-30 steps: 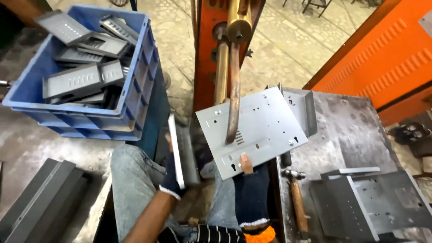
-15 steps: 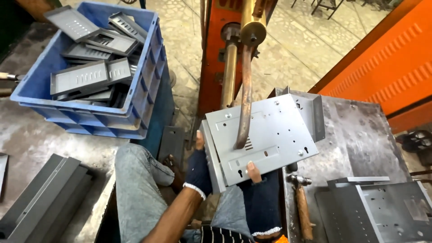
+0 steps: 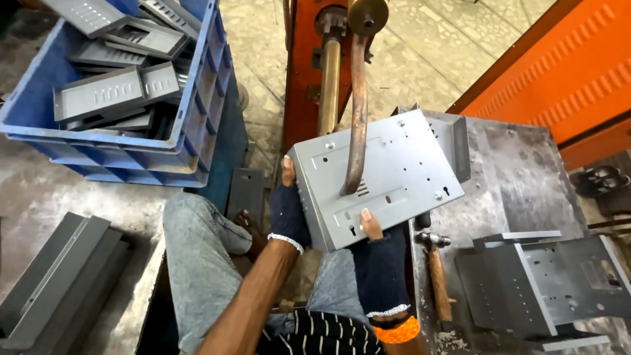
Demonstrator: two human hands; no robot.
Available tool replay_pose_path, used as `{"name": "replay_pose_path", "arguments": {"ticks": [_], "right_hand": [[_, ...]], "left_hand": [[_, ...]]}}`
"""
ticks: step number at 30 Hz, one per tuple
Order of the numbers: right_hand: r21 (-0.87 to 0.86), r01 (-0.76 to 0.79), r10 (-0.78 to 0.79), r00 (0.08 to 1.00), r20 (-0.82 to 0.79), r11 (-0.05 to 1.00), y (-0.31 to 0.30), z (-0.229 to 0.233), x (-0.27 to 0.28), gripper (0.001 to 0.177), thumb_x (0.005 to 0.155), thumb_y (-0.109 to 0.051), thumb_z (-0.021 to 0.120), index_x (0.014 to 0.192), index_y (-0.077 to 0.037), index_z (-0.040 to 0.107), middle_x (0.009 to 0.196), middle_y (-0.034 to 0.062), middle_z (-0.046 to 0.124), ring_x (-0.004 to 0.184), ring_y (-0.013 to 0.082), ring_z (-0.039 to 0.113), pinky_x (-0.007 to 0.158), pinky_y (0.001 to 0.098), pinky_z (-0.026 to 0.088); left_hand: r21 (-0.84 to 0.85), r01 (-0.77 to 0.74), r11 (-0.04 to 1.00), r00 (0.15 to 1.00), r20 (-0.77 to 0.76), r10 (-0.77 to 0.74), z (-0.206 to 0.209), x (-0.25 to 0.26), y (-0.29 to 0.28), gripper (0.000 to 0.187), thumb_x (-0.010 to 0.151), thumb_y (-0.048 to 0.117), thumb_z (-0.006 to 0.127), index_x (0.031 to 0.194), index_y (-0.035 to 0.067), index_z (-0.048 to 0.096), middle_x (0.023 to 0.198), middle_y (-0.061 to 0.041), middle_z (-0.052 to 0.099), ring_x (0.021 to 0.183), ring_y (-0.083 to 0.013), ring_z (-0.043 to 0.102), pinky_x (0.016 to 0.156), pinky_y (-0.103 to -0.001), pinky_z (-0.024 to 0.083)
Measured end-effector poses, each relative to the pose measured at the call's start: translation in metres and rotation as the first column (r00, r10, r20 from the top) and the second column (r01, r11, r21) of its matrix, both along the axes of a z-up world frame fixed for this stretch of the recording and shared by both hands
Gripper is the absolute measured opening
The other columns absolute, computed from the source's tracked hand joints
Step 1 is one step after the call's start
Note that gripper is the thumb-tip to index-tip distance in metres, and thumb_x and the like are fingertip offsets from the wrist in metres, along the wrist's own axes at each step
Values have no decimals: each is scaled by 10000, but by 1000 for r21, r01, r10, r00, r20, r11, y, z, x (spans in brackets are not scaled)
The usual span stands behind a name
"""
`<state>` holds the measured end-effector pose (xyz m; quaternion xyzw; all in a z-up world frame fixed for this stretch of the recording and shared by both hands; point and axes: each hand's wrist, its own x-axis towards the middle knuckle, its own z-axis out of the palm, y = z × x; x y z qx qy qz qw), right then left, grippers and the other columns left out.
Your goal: Assembling metal components using a spot welding machine to create metal enclosures.
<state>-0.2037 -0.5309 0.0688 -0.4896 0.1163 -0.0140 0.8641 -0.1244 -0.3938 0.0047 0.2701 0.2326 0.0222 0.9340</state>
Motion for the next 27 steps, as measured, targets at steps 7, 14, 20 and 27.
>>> {"name": "replay_pose_path", "arguments": {"ticks": [7,14,20,27], "right_hand": [[120,48,-53,998,40,992,8,-13,-3,580,944,-162,634,1484,-69,446,1311,60,583,1142,184,600,974,381,518],[152,-14,24,998,-64,988,-3,-6,9,597,926,-165,623,1482,-48,438,1332,80,601,1161,208,620,998,396,527],[107,-46,53,996,-69,993,-8,1,31,571,938,-155,627,1462,4,466,1311,104,614,1155,222,621,1008,392,519],[117,-105,83,980,180,988,0,11,63,498,959,-126,647,1419,0,502,1289,76,591,1160,191,585,1005,371,493]], "left_hand": [[110,-67,992,995,80,58,-10,4,-2,717,925,612,620,1297,0,659,1170,-133,721,1001,-245,682,880,-388,567],[678,5,735,949,229,-218,-22,-50,10,1038,856,544,764,1599,31,254,1504,-199,511,1347,-297,555,1080,-409,505],[642,51,765,859,362,-361,-19,-52,3,1634,564,437,971,1600,150,-260,1673,-196,170,1454,-335,388,1112,-469,478],[699,-118,705,769,513,-381,-30,-6,8,1662,596,491,983,1657,122,-242,1759,-194,154,1575,-330,310,1252,-461,372]]}}
